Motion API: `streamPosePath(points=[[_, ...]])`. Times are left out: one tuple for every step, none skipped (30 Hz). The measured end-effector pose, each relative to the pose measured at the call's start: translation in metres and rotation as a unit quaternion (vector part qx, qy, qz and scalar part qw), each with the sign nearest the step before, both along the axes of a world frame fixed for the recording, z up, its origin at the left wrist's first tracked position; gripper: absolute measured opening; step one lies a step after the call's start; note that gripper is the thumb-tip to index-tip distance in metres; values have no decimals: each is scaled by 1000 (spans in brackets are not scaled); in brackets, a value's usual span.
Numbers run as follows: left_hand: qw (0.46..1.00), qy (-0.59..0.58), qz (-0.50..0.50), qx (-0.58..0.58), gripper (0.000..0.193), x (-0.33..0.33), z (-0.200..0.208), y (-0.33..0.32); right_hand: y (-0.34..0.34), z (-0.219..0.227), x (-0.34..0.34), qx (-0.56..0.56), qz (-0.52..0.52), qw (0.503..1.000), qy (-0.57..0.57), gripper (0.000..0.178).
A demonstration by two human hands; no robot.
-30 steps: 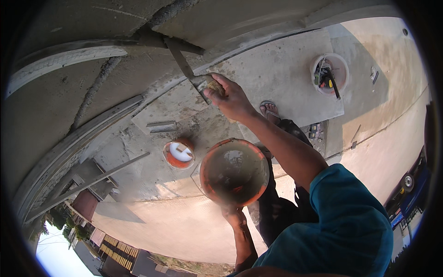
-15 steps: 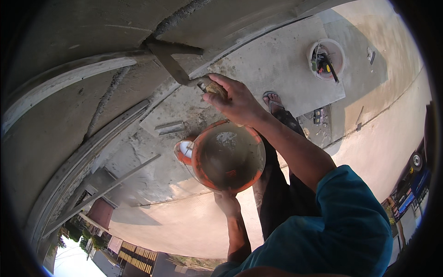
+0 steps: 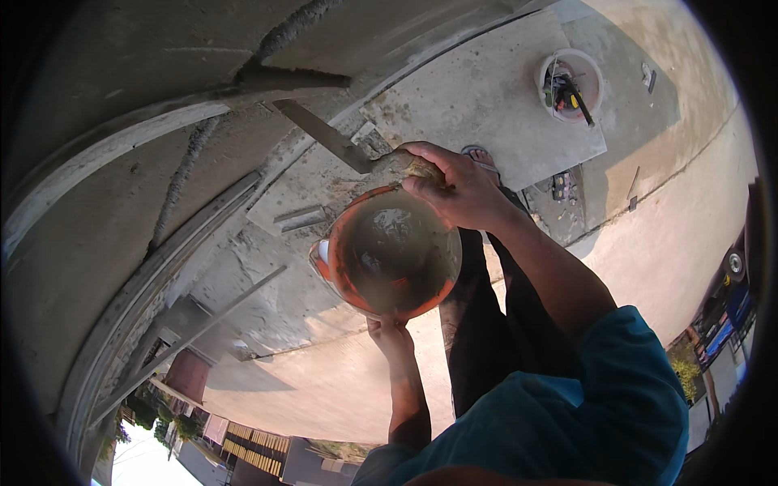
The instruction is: The person scoops cement from a bucket with a trowel and applies it to a concrete ceiling, smoothing the surface. They repeatedly transfer cement and spread it along the ceiling joints, then use a straightedge to level the applied material.
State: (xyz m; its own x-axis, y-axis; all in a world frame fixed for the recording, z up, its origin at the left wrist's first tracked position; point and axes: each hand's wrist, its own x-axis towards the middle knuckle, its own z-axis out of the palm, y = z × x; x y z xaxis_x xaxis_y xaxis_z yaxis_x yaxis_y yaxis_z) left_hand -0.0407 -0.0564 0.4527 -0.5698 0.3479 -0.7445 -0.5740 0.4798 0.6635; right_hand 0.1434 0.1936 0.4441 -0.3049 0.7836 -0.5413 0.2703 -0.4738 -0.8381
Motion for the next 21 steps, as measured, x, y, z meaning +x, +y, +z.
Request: streamPosePath(points=[[1000, 1, 8, -5, 23, 2, 0, 2, -3, -26, -5, 5, -23, 1000, -5, 59], [1000, 4, 14, -11, 23, 3, -1, 4, -2, -49, -10, 10, -48, 999, -8, 60], [1000, 8, 20, -18, 22, 3, -1, 5, 2, -63, -15, 12, -41, 998, -39, 60], [1000, 5, 18, -15, 22, 3, -2, 5, 9, -76, -20, 15, -34, 997, -70, 60], [1000, 3, 16, -14, 21, 2, -2, 4, 13, -90, -26, 16, -28, 994, -102, 61], [1000, -2, 13, -11, 21, 2, -3, 2, 15, -104, -31, 1, -34, 996, -85, 61], [1000, -2, 13, -11, 20, 1, -2, -1, 16, -118, -37, -13, -41, 997, -68, 62], [1000, -1, 16, -11, 20, 1, -2, -3, 21, -122, -41, -21, -44, 997, -63, 62], [1000, -1, 19, -10, 20, 1, -3, -6, 25, -126, -45, -29, -48, 997, -58, 63], [1000, -2, 20, -9, 20, 0, -4, -8, 29, -130, -45, -31, -51, 996, -66, 64], [1000, -4, 19, -8, 20, -1, -4, -10, 32, -133, -46, -33, -55, 995, -74, 64], [1000, -6, 18, -7, 19, -2, -4, -12, 33, -140, -48, -35, -54, 995, -71, 64], [1000, -2, 13, -15, 19, -3, -3, -13, 34, -147, -49, -37, -54, 996, -69, 65], [1000, 0, 10, -21, 19, -2, -2, -15, 34, -147, -50, -36, -52, 996, -69, 65], [1000, 3, 5, -28, 19, -2, -2, -16, 34, -148, -50, -34, -50, 996, -69, 65], [999, 5, 7, -33, 19, -2, -3, -17, 34, -148, -50, -31, -49, 996, -71, 65], [999, 7, 9, -38, 19, -2, -3, -19, 36, -144, -51, -22, -48, 996, -75, 65], [999, 9, 11, -42, 19, -3, -3, -19, 38, -139, -51, -14, -48, 996, -78, 64], [999, 11, 15, -47, 18, -2, -3, -19, 38, -133, -52, -1, -50, 995, -83, 64], [998, 15, 16, -51, 18, -2, -2, -18, 38, -124, -51, 12, -54, 995, -87, 63], [998, 18, 21, -54, 17, -2, -2, -19, 41, -108, -51, -3, -57, 996, -69, 63]])
